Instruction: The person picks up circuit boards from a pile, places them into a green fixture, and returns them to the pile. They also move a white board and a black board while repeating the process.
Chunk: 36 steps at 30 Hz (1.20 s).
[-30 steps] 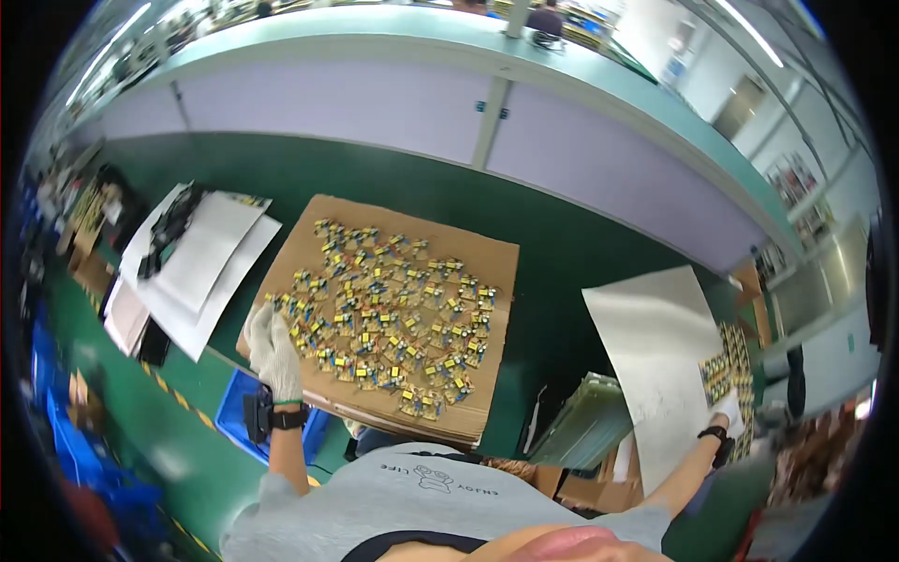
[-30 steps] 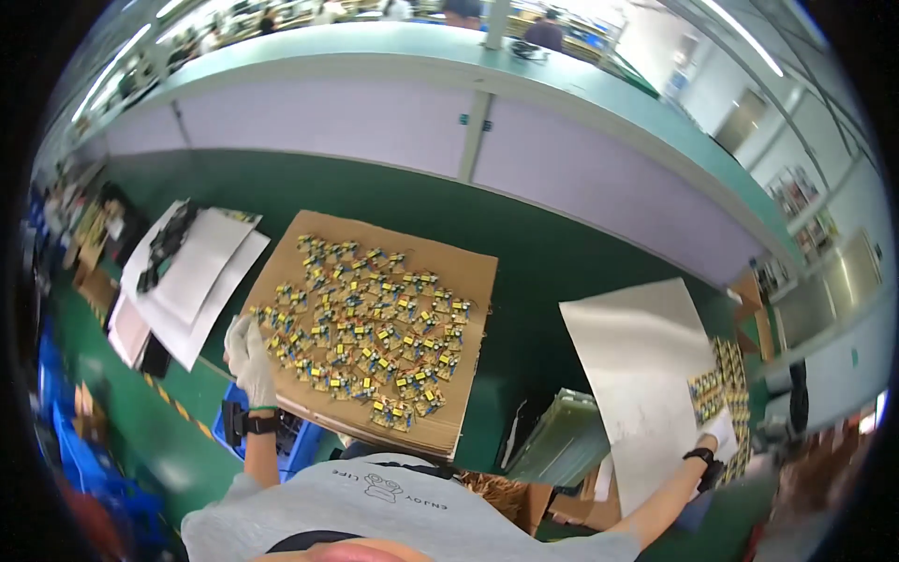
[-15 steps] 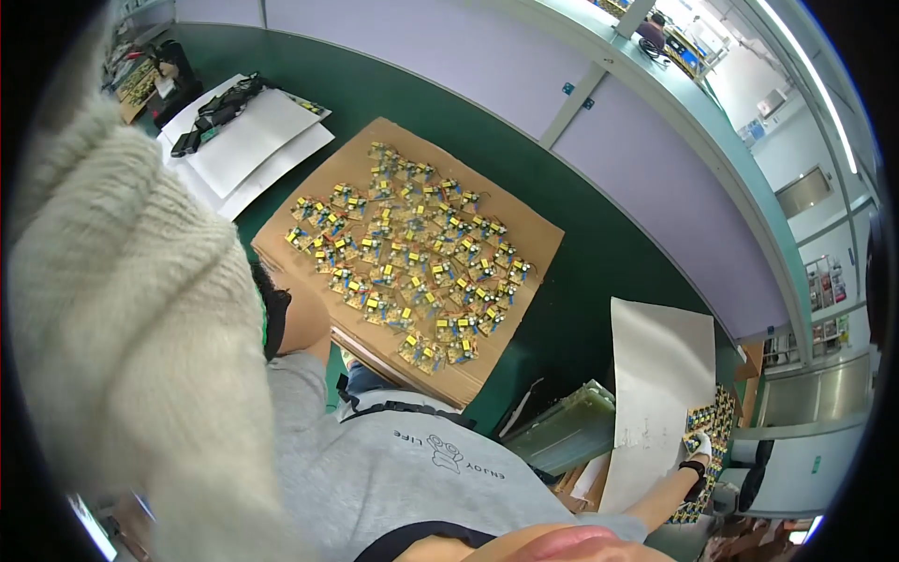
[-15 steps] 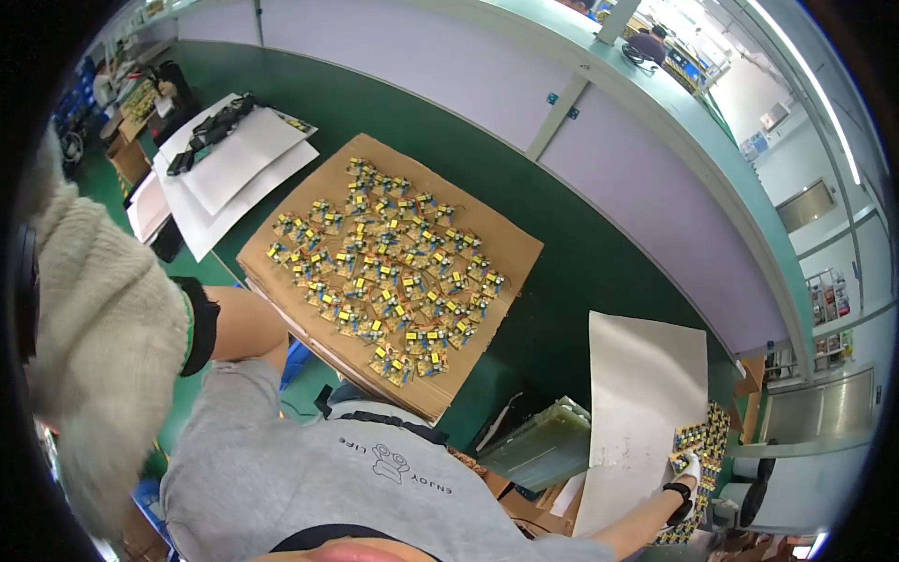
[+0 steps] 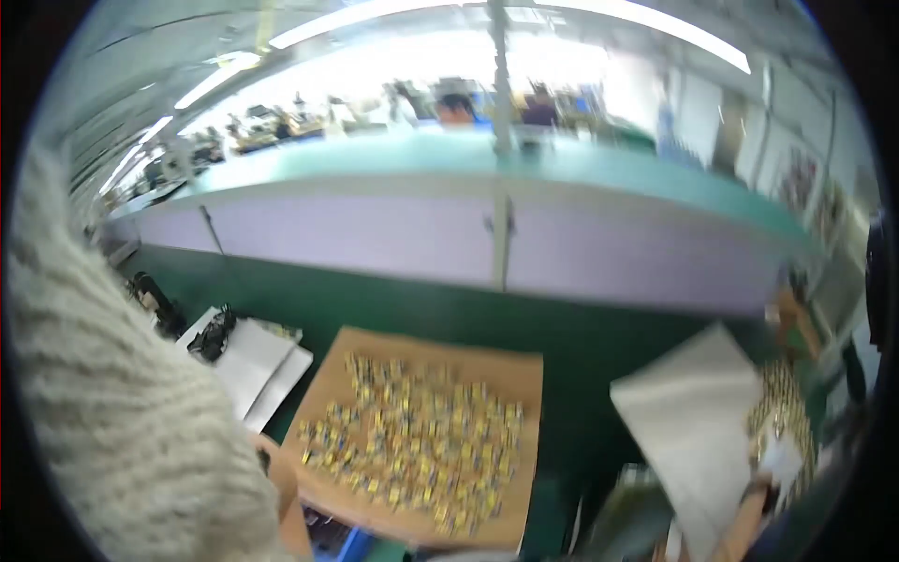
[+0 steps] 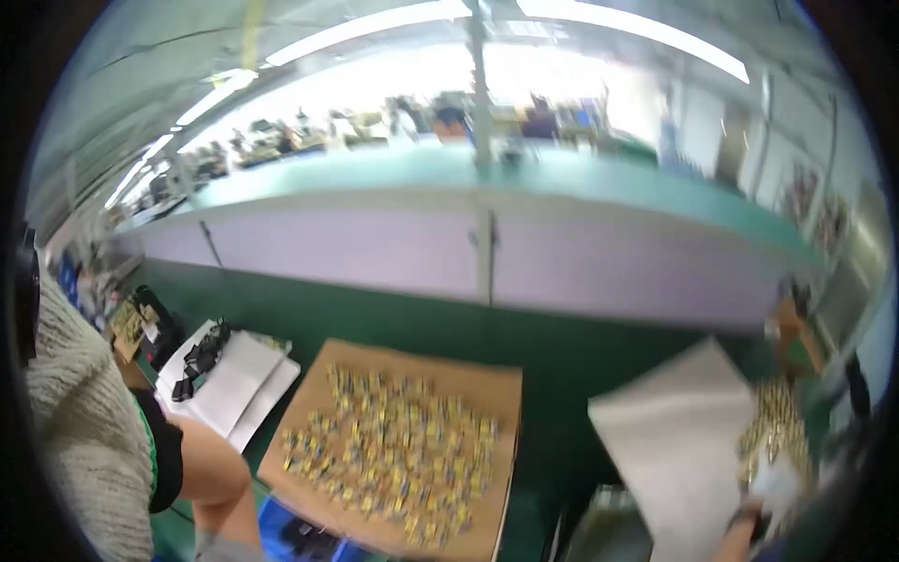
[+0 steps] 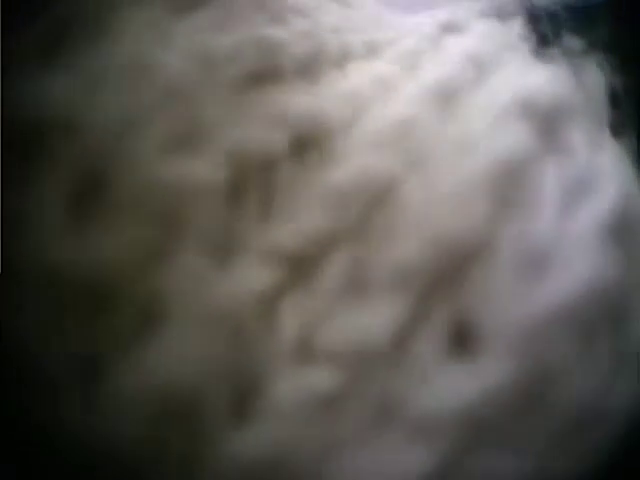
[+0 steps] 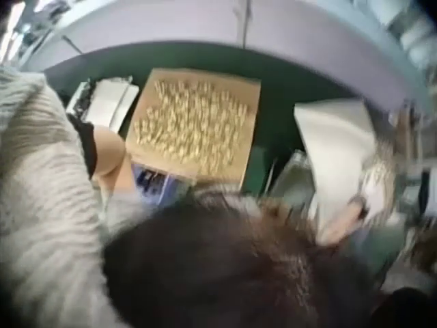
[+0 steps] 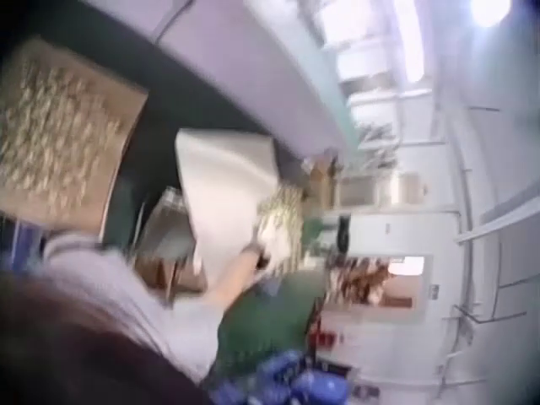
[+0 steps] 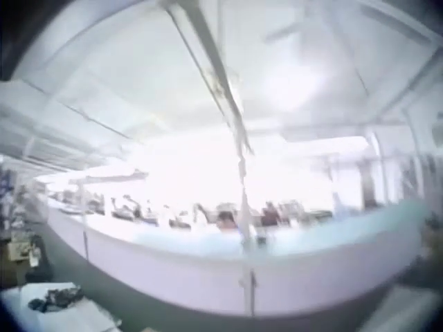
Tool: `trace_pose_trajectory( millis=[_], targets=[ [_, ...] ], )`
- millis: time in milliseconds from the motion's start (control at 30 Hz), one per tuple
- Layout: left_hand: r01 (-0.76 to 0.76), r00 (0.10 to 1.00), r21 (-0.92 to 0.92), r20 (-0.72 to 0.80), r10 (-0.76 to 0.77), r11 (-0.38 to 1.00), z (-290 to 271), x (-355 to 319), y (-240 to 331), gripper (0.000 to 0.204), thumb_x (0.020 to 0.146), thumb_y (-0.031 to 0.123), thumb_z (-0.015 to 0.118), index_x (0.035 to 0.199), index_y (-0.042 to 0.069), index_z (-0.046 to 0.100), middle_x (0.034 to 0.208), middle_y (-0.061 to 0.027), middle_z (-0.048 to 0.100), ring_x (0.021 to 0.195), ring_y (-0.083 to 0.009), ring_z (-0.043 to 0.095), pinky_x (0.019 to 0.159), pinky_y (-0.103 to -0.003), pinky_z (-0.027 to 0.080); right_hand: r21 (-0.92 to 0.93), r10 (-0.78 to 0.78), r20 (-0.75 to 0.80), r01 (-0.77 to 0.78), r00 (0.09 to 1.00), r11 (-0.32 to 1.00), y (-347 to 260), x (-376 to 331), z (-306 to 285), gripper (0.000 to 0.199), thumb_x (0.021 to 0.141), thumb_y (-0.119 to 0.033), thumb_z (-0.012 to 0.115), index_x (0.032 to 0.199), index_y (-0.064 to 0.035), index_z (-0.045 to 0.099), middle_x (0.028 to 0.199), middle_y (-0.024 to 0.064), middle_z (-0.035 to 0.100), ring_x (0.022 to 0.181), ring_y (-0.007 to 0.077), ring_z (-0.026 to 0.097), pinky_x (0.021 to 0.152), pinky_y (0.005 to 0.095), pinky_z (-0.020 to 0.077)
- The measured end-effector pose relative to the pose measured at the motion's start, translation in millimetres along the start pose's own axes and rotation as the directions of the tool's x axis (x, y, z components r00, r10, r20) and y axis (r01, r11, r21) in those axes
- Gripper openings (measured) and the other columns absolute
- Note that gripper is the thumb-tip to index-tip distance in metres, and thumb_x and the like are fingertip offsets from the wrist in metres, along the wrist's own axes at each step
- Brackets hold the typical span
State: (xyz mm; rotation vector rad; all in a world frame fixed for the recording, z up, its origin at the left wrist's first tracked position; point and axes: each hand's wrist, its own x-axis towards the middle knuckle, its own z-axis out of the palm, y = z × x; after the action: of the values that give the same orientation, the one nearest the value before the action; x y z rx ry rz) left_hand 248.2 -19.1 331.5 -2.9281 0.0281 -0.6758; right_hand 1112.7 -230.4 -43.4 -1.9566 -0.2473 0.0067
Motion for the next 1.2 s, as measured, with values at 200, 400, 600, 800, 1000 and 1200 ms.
trace_pose_trajectory(
  millis=[200, 400, 600, 800, 1000, 1200],
  targets=[
    [-0.014, 1.0, 0.074, 0.028, 0.012, 0.997, 11, -1, -4, 0.049, 0.089, 0.021, 0.056, 0.128, -0.005, 0.045, 0.13, -0.0218, 0.049, 0.123, -0.0315, 0.047, 0.105, -0.041, 0.036, 0.106, 0.024, 0.021, -0.027, 0.999, 0.994, -26, -43, -13, 0.045, 0.088, -0.027, 0.058, 0.129, -0.0093, 0.052, 0.122, 0.0095, 0.057, 0.106, 0.0244, 0.056, 0.091, 0.0382, 0.0461],
    [-0.051, 0.999, 0.146, 0.004, 0.051, 0.988, 27, 11, 1, 0.048, 0.088, 0.02, 0.057, 0.128, -0.005, 0.045, 0.13, -0.0215, 0.05, 0.123, -0.0317, 0.046, 0.105, -0.041, 0.036, 0.661, 0.124, 0.41, -0.388, 0.904, 0.643, -64, -89, -31, 0.036, 0.086, -0.032, 0.065, 0.117, -0.014, 0.058, 0.109, 0.0044, 0.062, 0.09, 0.0218, 0.06, 0.073, 0.039, 0.0519],
    [-0.031, 0.996, 0.192, -0.073, 0.046, 0.981, 56, 20, 1, 0.047, 0.088, 0.019, 0.057, 0.127, -0.005, 0.046, 0.13, -0.0212, 0.05, 0.123, -0.0319, 0.046, 0.104, -0.042, 0.036, 0.676, -0.188, 0.288, -0.061, 0.939, 0.734, -111, -193, -56, 0.036, 0.088, -0.029, 0.062, 0.118, -0.0104, 0.054, 0.101, 0.0031, 0.061, 0.083, 0.0212, 0.06, 0.073, 0.0376, 0.0509],
    [-0.006, 0.983, 0.248, -0.177, 0.051, 0.969, 88, 38, 4, 0.046, 0.087, 0.018, 0.058, 0.126, -0.005, 0.047, 0.13, -0.021, 0.05, 0.124, -0.0321, 0.046, 0.104, -0.043, 0.035, 0.516, -0.156, 0.354, -0.053, 0.922, 0.855, -157, -406, -47, 0.051, 0.087, -0.012, 0.062, 0.132, -0.0016, 0.04, 0.108, 0.0073, 0.056, 0.098, 0.0176, 0.055, 0.087, 0.0332, 0.046],
    [0.249, 0.893, 0.122, -0.413, -0.179, 0.961, 136, 44, 11, 0.046, 0.087, 0.017, 0.058, 0.126, -0.005, 0.047, 0.13, -0.0207, 0.05, 0.124, -0.0324, 0.045, 0.104, -0.044, 0.035, -0.078, -0.152, 0.187, 0.169, 0.97, 0.982, -96, -506, 31, 0.03, 0.082, -0.013, 0.068, 0.105, 0.0006, 0.055, 0.093, 0.0127, 0.061, 0.084, 0.0223, 0.059, 0.079, 0.0339, 0.0465],
    [0.636, 0.617, -0.41, -0.239, -0.75, 0.654, 218, 45, 25, 0.043, 0.076, 0.0, 0.065, 0.118, -0.001, 0.055, 0.123, -0.0182, 0.054, 0.116, -0.0296, 0.051, 0.098, -0.038, 0.041, -0.123, -0.192, 0.057, 0.198, 0.98, 0.973, -49, -503, 50, 0.025, 0.083, -0.008, 0.066, 0.101, 0.0022, 0.052, 0.093, 0.0138, 0.061, 0.081, 0.0258, 0.059, 0.076, 0.0374, 0.0459]
  ],
)
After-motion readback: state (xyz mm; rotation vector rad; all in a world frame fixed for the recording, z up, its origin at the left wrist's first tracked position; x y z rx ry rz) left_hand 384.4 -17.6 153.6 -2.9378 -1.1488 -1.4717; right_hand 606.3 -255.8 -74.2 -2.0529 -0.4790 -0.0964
